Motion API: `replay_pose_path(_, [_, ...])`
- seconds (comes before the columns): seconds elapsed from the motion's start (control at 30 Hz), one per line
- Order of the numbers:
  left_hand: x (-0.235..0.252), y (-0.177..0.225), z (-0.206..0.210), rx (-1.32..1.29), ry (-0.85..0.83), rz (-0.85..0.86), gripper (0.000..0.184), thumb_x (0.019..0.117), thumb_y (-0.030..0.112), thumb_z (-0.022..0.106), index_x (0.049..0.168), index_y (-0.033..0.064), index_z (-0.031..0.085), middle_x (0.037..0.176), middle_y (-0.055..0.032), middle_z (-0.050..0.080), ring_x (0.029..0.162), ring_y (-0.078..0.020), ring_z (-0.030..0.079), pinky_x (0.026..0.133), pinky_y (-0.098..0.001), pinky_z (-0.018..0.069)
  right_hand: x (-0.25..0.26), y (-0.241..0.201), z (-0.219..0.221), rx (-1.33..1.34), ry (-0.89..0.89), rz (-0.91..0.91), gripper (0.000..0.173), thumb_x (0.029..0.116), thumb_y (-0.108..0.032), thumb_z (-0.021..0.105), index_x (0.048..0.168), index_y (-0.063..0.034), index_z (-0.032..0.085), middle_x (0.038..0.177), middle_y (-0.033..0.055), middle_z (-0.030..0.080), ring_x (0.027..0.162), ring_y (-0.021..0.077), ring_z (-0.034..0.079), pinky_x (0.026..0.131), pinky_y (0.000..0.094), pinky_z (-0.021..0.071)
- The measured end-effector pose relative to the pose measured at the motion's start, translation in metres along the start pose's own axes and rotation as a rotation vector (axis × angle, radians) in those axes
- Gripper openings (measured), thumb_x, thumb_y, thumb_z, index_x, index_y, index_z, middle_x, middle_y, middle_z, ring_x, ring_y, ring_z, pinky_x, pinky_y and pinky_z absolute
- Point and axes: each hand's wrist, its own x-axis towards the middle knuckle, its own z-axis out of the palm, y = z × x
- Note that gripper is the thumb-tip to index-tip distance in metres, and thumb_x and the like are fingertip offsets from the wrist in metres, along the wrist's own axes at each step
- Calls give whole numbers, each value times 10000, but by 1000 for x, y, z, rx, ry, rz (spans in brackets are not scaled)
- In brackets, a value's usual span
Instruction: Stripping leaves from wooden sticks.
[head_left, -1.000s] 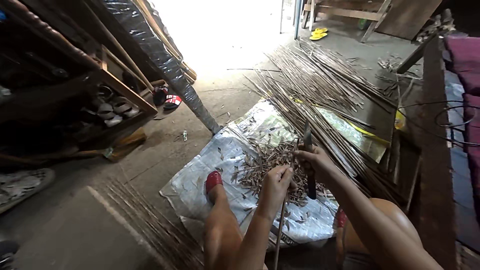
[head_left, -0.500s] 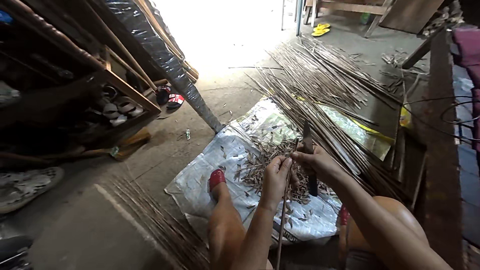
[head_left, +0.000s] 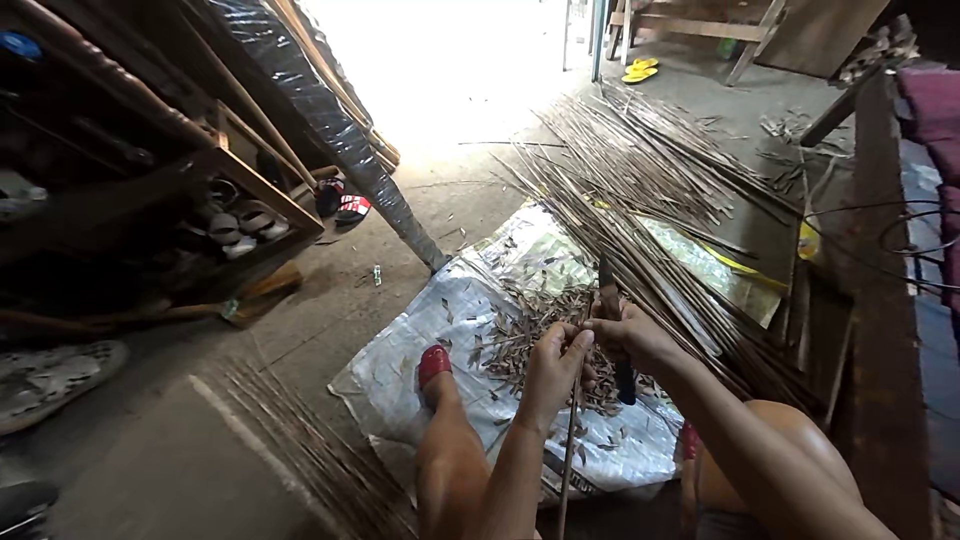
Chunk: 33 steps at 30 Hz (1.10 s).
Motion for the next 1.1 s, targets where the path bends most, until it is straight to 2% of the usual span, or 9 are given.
replay_pose_path(0.07, [1,1,-4,-125,-15,-40,105,1051,86,540,1011,1,586,723,-3,601,557,-78,616,556,-238,578,0,1,0,2,-26,-6,160,959,-22,583,832,-112,550,548,-87,456,422,-21,377,413,141,330])
replay_pose_path(0.2, [0,4,-15,-271,-64,-86,156,1053,49,505,928,28,598,690,-3,625,560,-83,629,548,-228,573,-2,-1,-2,-23,-84,-22,161,977,-38,577,830,-106,576,559,-91,472,432,-28,384,421,132,330])
replay_pose_path(0.3, [-2,5,-15,-157,-45,-32,188,1068,74,486,947,15,617,712,-2,643,585,-84,648,567,-235,585,-3,-2,-1,-42,-80,-24,159,979,-37,569,837,-106,581,562,-96,472,433,-32,379,421,132,322])
replay_pose_path(0.4, [-2,-1,-11,211,60,113,172,1053,104,540,997,-11,655,769,-7,659,622,-55,663,610,-229,593,-3,-1,3,-95,-12,-28,97,982,-27,596,902,-81,602,590,-90,497,440,-28,386,424,138,333])
replay_pose_path(0.5, [0,-10,-11,464,129,242,175,1010,111,598,982,-30,698,812,-57,672,643,-50,640,636,-226,567,-2,2,5,-159,42,-23,91,966,-39,634,891,-79,601,602,-86,502,446,-22,393,432,145,342])
replay_pose_path(0.63, [0,-4,-20,348,-35,111,150,1032,109,578,1054,-15,660,840,-20,660,655,-44,642,647,-224,575,-2,3,4,-137,27,8,108,966,-44,624,875,-90,591,585,-89,485,444,-21,386,434,149,333])
replay_pose_path(0.83, [-3,-1,-22,84,-60,54,181,1072,96,486,1020,3,632,771,12,665,636,-64,667,614,-231,594,-1,4,1,-4,-104,-11,117,982,-39,562,890,-105,587,566,-103,464,440,-32,380,429,135,329])
replay_pose_path(1.03, [-3,-6,-17,290,-16,164,203,1059,99,499,1038,-23,660,822,-14,650,688,-41,653,670,-220,580,-2,4,5,-18,-35,-10,106,976,-36,569,891,-91,600,570,-92,467,440,-22,382,428,143,336])
replay_pose_path(1.1, [-3,-10,-13,485,70,256,222,1031,115,529,1002,-31,693,810,-53,641,687,-67,599,671,-244,518,-2,4,8,-15,-5,3,143,979,-35,568,856,-108,561,563,-88,456,436,-19,379,424,145,328])
